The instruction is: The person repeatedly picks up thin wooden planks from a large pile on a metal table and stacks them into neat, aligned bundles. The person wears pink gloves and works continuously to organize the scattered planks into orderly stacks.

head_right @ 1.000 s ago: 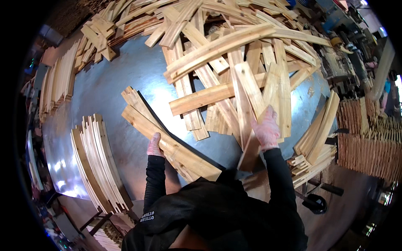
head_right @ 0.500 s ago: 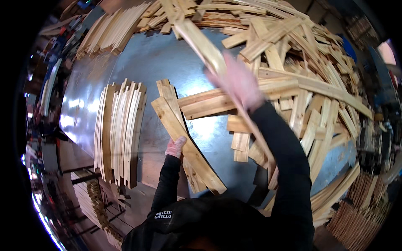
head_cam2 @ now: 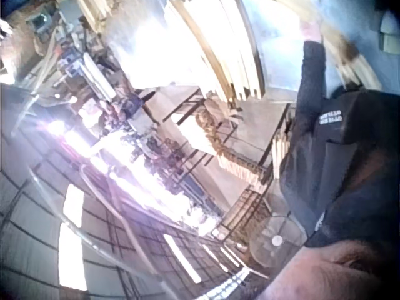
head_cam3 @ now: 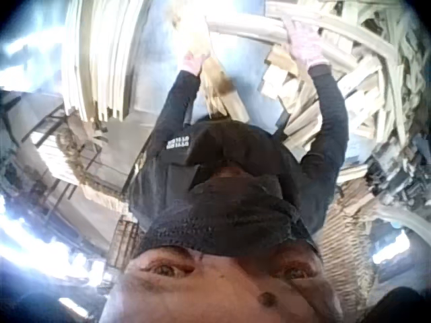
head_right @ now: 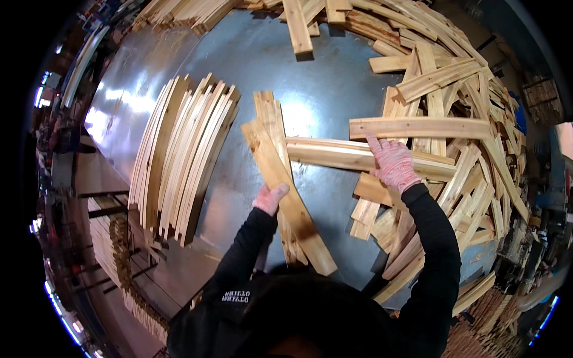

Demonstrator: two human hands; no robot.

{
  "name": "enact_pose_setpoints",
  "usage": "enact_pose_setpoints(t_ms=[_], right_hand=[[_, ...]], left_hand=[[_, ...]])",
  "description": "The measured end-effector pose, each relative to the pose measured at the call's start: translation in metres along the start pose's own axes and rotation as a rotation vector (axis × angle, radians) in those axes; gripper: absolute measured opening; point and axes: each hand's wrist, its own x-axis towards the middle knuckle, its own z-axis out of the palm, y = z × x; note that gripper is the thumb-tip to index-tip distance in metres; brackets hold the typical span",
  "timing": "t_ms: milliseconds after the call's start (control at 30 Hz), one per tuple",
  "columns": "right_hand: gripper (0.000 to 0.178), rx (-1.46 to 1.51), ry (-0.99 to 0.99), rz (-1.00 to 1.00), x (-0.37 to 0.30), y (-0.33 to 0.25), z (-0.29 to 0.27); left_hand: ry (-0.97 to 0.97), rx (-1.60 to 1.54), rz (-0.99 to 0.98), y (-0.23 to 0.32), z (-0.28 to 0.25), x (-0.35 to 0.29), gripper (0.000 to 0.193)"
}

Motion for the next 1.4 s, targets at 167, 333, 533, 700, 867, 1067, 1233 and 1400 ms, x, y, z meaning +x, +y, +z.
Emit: enact_pose_setpoints(t_ms=[167, 333, 533, 700, 867, 1067, 1233, 1400], right_hand=[[0.062, 0.167, -0.030, 0.130, -0.026, 0.012, -0.020], [0.047, 0.862, 0.040, 0.221, -0.029, -0.048, 0.006], [0.088, 0.704, 0.162, 0.052, -0.029, -0.206, 0.026], [0.074, 1.333, 0.155, 0.180, -0.016, -0.200, 0.061], [0.065, 1.738, 0.360, 0.218, 0.015, -0.247, 0.055], [0.087, 1.516, 0.061, 0.197, 0.041, -0.260, 0.047], [0.080, 1.320, -0.082, 0.244, 0.034, -0.242, 0.047], [0.089, 0.940, -0.354, 0.253, 0.046, -0.244, 0.017]], left_hand=[[0.072, 0.118, 0.012, 0.007, -0.018, 0.013, 0.043], [0.101, 0.288, -0.061, 0.040, -0.011, 0.011, 0.048], [0.081, -0.267, -0.040, 0.001, 0.003, 0.043, 0.055], [-0.018, 0.186, 0.195, 0.002, 0.006, 0.040, 0.075], [0.081, 0.808, 0.196, 0.074, -0.005, 0.048, 0.078], [0.131, 1.564, 0.153, 0.124, -0.019, 0.028, 0.057], [-0.015, 1.298, 0.159, 0.065, -0.067, -0.017, 0.102], [0.021, 1.285, 0.188, 0.057, -0.069, -0.038, 0.123]])
